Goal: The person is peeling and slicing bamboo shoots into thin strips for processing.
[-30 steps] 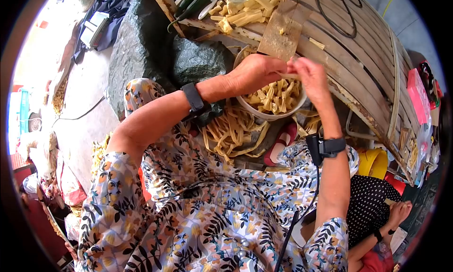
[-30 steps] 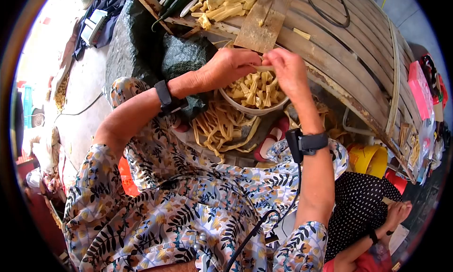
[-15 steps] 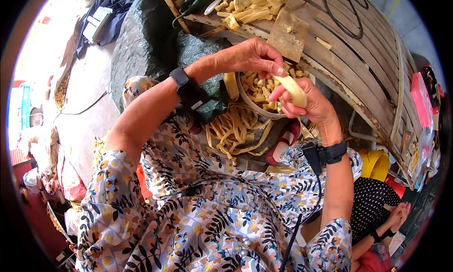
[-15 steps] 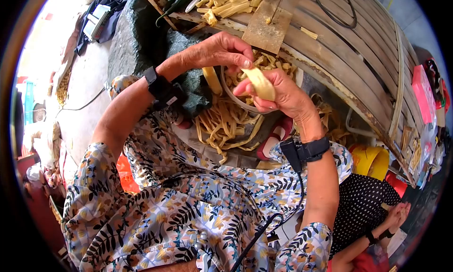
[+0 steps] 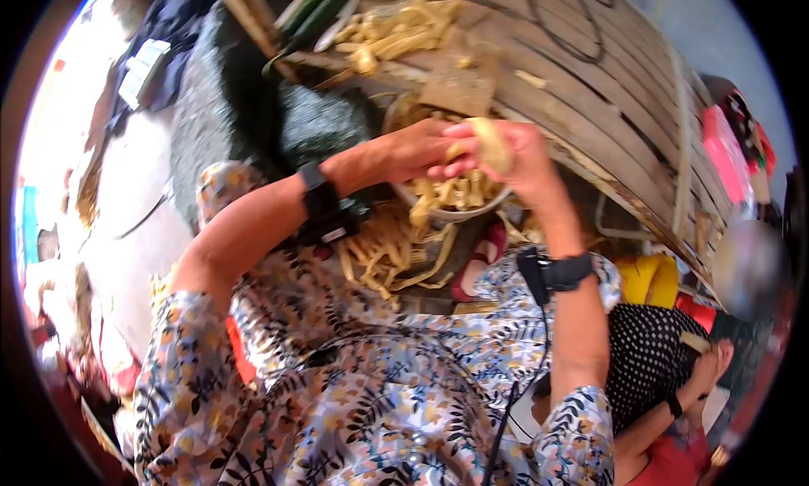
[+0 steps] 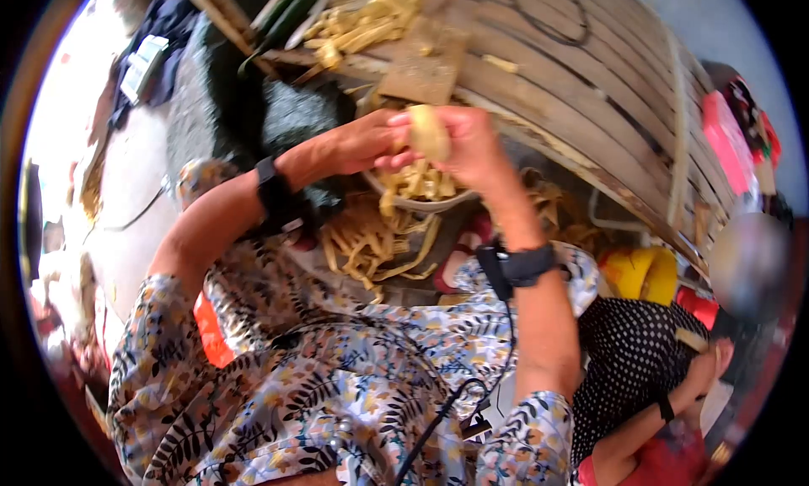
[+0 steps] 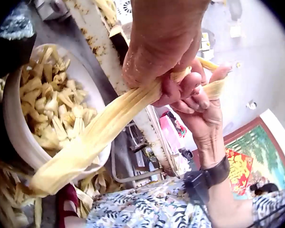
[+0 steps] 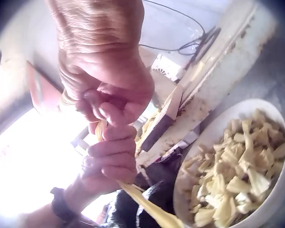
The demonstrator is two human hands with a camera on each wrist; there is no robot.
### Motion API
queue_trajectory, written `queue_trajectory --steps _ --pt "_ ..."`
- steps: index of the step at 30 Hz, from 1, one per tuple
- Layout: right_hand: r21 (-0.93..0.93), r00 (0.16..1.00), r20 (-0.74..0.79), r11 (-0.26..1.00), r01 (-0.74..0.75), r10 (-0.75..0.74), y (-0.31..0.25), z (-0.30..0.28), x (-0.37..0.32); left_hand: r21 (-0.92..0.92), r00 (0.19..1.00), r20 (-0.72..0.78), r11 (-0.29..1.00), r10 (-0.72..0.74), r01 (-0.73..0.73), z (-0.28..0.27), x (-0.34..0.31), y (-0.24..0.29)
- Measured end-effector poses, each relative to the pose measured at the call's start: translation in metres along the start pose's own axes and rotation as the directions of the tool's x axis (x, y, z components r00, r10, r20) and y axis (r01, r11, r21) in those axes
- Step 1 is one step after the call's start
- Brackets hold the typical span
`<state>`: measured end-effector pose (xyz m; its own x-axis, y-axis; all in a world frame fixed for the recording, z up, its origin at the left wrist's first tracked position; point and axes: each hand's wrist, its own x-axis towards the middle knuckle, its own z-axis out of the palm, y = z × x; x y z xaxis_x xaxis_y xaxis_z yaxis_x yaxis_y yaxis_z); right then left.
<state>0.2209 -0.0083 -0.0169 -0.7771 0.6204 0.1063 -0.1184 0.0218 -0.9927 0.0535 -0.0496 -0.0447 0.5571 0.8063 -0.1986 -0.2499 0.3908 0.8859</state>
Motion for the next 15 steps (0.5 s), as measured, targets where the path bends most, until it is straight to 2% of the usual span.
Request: queue_trajectory --steps 2,3,4,5,7,8,10,11,12,13,14,15 --pt "0.043 0.99 -0.059 0.991 -0.128 0.13 0.003 -0.004 0.001 -0.234 0.994 0.009 0.967 -0.105 0.104 -0.005 0.01 -0.015" --pt "-0.162 0.98 -0.154 0.975 -0.152 0.127 0.003 -0.003 -0.001 -0.331 0.98 -0.009 0.925 -0.201 0.186 0.002 0.009 -0.007" --pt "-0.348 0.962 -0.249 0.916 -0.2 0.115 0.003 -0.001 -0.003 -0.346 0.95 -0.12 0.909 -0.289 0.233 0.009 0.01 -0.006" --pt "-0.437 0.971 -0.226 0.882 -0.176 0.082 0.001 -0.001 -0.003 -0.397 0.98 -0.002 0.899 -0.201 0.184 0.001 0.008 -0.015" --pt "-0.521 0.981 -0.192 0.846 -0.114 0.014 0.002 -0.001 -0.002 -0.35 0.982 -0.021 0.922 -0.186 0.167 -0.004 0.011 -0.018" --pt "-0.526 0.982 -0.188 0.847 -0.077 -0.028 0.005 -0.001 -0.003 -0.36 0.984 0.051 0.916 -0.17 0.177 -0.009 0.013 -0.019" --pt "-0.805 0.965 -0.069 0.586 0.096 -0.253 0.003 -0.005 -0.003 -0.367 0.989 0.135 0.924 -0.058 0.105 -0.016 0.014 -0.022" --pt "-0.742 0.96 -0.151 0.669 0.048 -0.237 0.007 -0.003 -0.004 -0.385 0.995 0.036 0.918 -0.089 0.096 -0.015 0.014 -0.023" --pt "-0.747 0.924 -0.15 0.653 0.127 -0.351 0.013 -0.006 -0.002 -0.4 0.991 -0.071 0.913 -0.113 0.076 -0.014 0.016 -0.021" --pt "-0.82 0.874 -0.187 0.561 0.112 -0.449 0.012 -0.007 -0.001 -0.351 0.965 -0.225 0.935 -0.132 0.046 -0.015 0.02 -0.023" --pt "-0.882 0.813 -0.209 0.464 0.083 -0.543 0.011 -0.007 -0.001 -0.345 0.95 -0.31 0.936 -0.041 -0.072 -0.025 0.025 -0.036" --pt "-0.885 0.787 -0.249 0.462 0.051 -0.564 0.012 -0.007 0.001 -0.276 0.934 -0.357 0.955 0.002 -0.107 -0.025 0.026 -0.03"
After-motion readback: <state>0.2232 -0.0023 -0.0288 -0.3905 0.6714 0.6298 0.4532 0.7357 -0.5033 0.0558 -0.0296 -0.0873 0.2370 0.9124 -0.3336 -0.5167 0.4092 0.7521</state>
